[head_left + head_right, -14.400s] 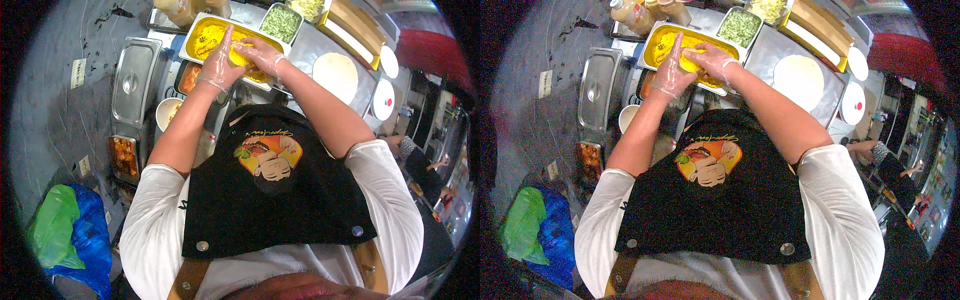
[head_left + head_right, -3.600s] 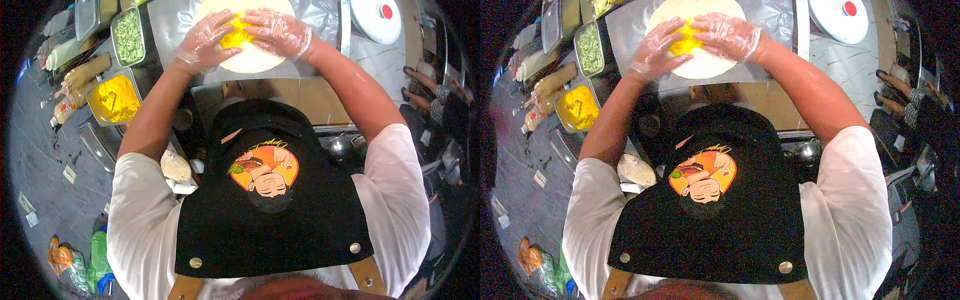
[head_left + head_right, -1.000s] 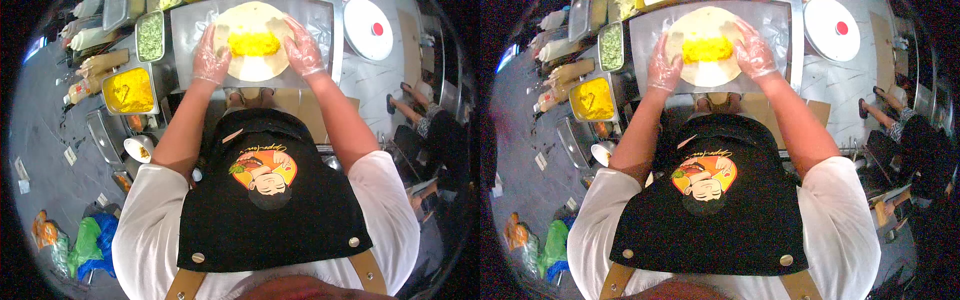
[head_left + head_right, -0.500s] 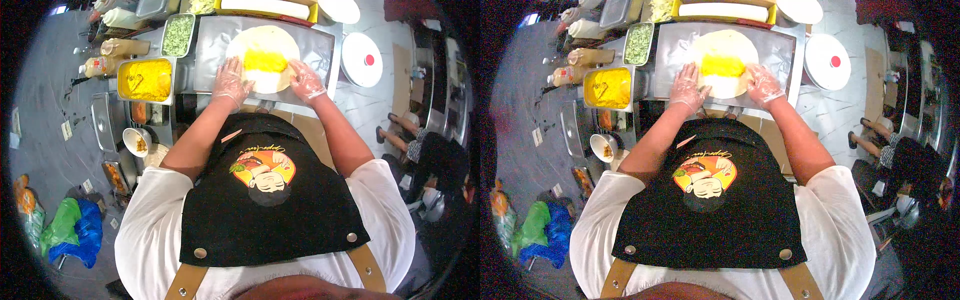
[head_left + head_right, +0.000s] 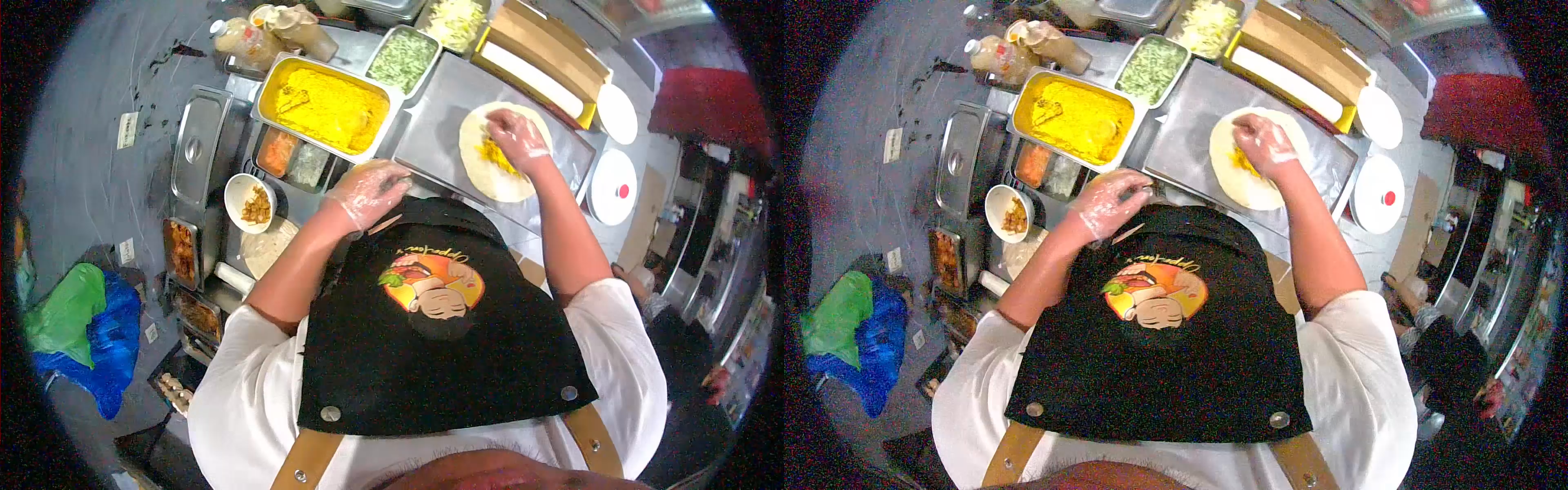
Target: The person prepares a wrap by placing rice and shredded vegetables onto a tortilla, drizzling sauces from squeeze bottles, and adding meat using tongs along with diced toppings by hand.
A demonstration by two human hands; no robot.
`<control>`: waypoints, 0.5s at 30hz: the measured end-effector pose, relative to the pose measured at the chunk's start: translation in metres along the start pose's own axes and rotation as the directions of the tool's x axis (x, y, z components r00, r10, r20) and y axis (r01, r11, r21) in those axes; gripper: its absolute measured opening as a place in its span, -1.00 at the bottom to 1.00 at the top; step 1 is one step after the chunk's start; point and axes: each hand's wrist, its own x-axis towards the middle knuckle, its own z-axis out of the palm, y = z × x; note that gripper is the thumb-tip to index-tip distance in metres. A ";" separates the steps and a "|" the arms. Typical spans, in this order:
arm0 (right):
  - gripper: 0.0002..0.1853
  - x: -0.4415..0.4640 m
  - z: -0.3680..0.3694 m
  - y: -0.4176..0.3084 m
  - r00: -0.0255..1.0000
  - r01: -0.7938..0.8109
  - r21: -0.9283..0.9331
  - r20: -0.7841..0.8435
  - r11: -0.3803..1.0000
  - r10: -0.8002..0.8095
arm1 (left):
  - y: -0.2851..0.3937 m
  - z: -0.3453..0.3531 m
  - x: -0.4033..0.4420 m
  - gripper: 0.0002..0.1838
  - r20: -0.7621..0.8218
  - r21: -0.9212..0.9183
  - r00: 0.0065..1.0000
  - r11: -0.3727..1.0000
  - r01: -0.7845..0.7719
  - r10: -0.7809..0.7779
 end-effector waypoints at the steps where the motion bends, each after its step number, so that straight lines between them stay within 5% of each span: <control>1: -0.57 0.023 0.011 -0.016 0.998 0.070 0.000 -0.010 0.998 -0.070 | -0.011 -0.011 -0.010 -0.70 -0.034 0.017 0.999 1.000 0.019 -0.018; 5: -0.54 0.115 0.052 -0.075 0.952 0.262 -0.224 -0.102 0.939 -0.290 | -0.039 -0.054 -0.052 -0.70 -0.132 0.018 0.989 0.997 0.074 -0.071; 6: -0.55 0.133 0.052 -0.097 0.951 0.287 -0.332 -0.016 0.899 -0.310 | -0.041 -0.065 -0.061 -0.70 -0.140 -0.018 0.981 0.991 0.132 -0.133; 11: -0.57 0.183 0.067 -0.160 0.957 0.258 -0.708 0.280 0.657 -0.075 | -0.069 -0.091 -0.099 -0.68 -0.214 -0.125 0.948 0.969 0.215 -0.238; 12: -0.54 0.189 0.073 -0.161 0.947 0.293 -0.728 0.309 0.620 -0.085 | -0.076 -0.093 -0.105 -0.68 -0.258 -0.088 0.950 0.983 0.160 -0.177; 15: -0.62 0.211 0.098 -0.151 0.958 0.261 -0.725 0.274 0.637 -0.080 | -0.076 -0.109 -0.119 -0.68 -0.220 -0.226 0.920 0.934 0.277 -0.326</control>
